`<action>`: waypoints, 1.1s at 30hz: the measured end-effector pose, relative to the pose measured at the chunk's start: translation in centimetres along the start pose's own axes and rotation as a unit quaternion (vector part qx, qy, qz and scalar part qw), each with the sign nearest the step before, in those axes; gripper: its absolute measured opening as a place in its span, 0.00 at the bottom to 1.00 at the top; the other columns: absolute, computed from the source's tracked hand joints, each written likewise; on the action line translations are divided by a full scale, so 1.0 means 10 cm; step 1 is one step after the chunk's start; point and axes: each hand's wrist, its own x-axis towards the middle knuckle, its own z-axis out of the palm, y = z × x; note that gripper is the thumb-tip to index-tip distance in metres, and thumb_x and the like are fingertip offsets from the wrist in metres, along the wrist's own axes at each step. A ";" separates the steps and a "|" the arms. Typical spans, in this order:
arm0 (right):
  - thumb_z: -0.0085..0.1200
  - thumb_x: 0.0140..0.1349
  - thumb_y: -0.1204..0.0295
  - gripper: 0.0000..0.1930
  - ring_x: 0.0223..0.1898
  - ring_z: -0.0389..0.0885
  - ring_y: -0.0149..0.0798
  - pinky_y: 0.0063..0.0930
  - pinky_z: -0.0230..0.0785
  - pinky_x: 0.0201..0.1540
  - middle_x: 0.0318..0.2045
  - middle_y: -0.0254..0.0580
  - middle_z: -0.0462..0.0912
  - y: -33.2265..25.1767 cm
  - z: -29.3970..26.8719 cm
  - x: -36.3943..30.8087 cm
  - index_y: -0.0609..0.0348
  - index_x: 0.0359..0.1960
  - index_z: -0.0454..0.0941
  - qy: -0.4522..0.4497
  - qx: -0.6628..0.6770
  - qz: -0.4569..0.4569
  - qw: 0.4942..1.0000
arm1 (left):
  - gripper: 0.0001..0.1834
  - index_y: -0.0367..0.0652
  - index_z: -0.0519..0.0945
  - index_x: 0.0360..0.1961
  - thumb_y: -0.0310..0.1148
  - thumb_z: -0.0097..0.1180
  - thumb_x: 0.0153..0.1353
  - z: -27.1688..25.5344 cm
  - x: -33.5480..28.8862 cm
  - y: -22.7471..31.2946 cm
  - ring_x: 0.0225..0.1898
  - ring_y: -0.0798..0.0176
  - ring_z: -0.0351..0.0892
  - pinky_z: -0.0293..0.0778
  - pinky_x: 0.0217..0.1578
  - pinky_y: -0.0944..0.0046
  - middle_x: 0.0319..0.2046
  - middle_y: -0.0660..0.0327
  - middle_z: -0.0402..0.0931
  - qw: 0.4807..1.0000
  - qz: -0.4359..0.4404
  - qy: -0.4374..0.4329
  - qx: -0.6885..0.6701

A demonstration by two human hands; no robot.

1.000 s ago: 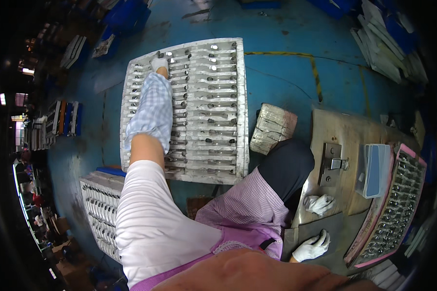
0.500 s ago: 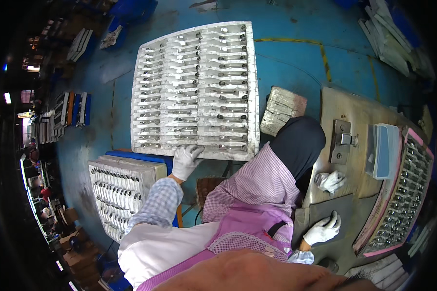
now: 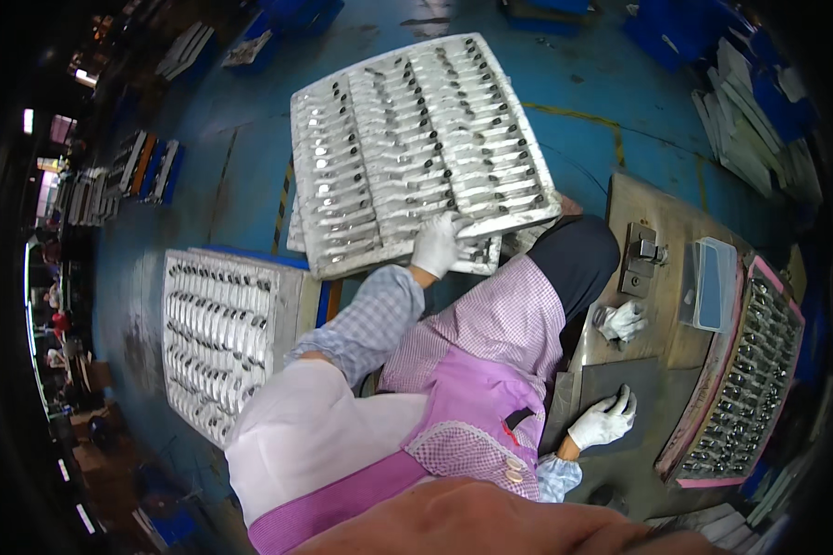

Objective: Hammering small metal wire components with a rubber mallet to flatten or shape them on a workbench.

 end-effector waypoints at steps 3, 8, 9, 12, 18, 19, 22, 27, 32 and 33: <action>0.53 0.62 0.72 0.14 0.49 0.76 0.48 0.45 0.70 0.49 0.51 0.36 0.79 0.02 0.01 -0.01 0.45 0.49 0.81 0.005 0.006 -0.013 1.000 | 0.13 0.45 0.84 0.46 0.37 0.60 0.62 -0.48 -0.18 -0.39 0.38 0.49 0.83 0.78 0.39 0.57 0.38 0.53 0.82 0.991 -0.045 0.043 -0.118; 0.52 0.61 0.72 0.15 0.49 0.76 0.48 0.44 0.70 0.48 0.52 0.36 0.79 0.04 0.03 -0.02 0.45 0.50 0.81 -0.019 0.002 -0.010 1.000 | 0.15 0.42 0.86 0.39 0.43 0.62 0.59 -1.12 -0.68 -0.92 0.41 0.49 0.82 0.76 0.43 0.55 0.35 0.53 0.83 0.979 -0.204 -0.009 -0.004; 0.52 0.61 0.72 0.15 0.49 0.76 0.48 0.44 0.70 0.48 0.52 0.36 0.79 0.04 0.03 -0.02 0.45 0.50 0.81 -0.014 0.002 -0.009 1.000 | 0.18 0.43 0.85 0.42 0.44 0.63 0.58 -1.14 -0.78 -0.94 0.44 0.49 0.82 0.76 0.45 0.56 0.38 0.53 0.83 0.972 -0.228 -0.063 0.015; 0.52 0.61 0.72 0.15 0.49 0.76 0.48 0.45 0.70 0.48 0.52 0.36 0.79 0.05 0.04 -0.03 0.45 0.50 0.81 -0.008 -0.001 -0.012 1.000 | 0.24 0.44 0.83 0.48 0.48 0.65 0.56 -1.03 -0.92 -0.97 0.48 0.48 0.81 0.75 0.49 0.56 0.44 0.52 0.82 0.986 -0.122 -0.056 0.097; 0.52 0.62 0.70 0.15 0.48 0.77 0.48 0.44 0.70 0.48 0.52 0.38 0.79 0.05 0.03 -0.02 0.45 0.50 0.81 -0.010 0.000 -0.015 1.000 | 0.24 0.40 0.82 0.48 0.42 0.68 0.53 -0.96 -0.79 -1.30 0.46 0.47 0.81 0.74 0.50 0.54 0.43 0.49 0.81 0.980 -0.148 -0.124 -0.053; 0.52 0.62 0.70 0.14 0.48 0.77 0.48 0.44 0.70 0.49 0.51 0.38 0.79 0.05 0.02 -0.02 0.45 0.49 0.81 -0.009 0.009 -0.016 1.000 | 0.24 0.40 0.82 0.48 0.42 0.68 0.53 -0.96 -0.77 -1.34 0.46 0.47 0.81 0.74 0.50 0.54 0.43 0.49 0.81 0.979 -0.155 -0.119 -0.056; 0.50 0.63 0.70 0.13 0.48 0.77 0.49 0.44 0.71 0.50 0.51 0.40 0.80 0.06 0.02 -0.03 0.47 0.48 0.82 -0.011 0.026 -0.008 1.000 | 0.20 0.35 0.80 0.43 0.35 0.68 0.52 -0.90 -0.69 -1.36 0.45 0.46 0.81 0.75 0.48 0.54 0.40 0.47 0.81 0.950 -0.275 -0.012 -0.150; 0.50 0.64 0.72 0.12 0.48 0.77 0.47 0.44 0.71 0.49 0.50 0.37 0.79 0.05 0.00 -0.02 0.46 0.47 0.82 0.011 0.034 -0.024 0.999 | 0.30 0.40 0.70 0.59 0.29 0.62 0.53 -0.73 -0.48 -1.22 0.44 0.44 0.80 0.76 0.47 0.51 0.50 0.46 0.75 0.970 -0.185 0.028 0.154; 0.50 0.65 0.70 0.12 0.47 0.77 0.46 0.44 0.71 0.49 0.50 0.37 0.79 0.02 -0.03 -0.01 0.46 0.47 0.81 0.026 0.044 -0.016 0.999 | 0.31 0.44 0.65 0.65 0.27 0.53 0.58 -0.67 -0.27 -1.21 0.44 0.43 0.79 0.77 0.45 0.48 0.48 0.45 0.74 0.964 -0.235 0.016 0.124; 0.50 0.65 0.70 0.12 0.47 0.77 0.46 0.44 0.71 0.49 0.50 0.37 0.79 0.02 -0.04 -0.01 0.46 0.47 0.82 0.026 0.046 -0.016 0.998 | 0.29 0.44 0.66 0.64 0.26 0.50 0.59 -0.67 -0.24 -1.21 0.44 0.43 0.80 0.77 0.44 0.48 0.46 0.45 0.75 0.965 -0.224 0.019 0.132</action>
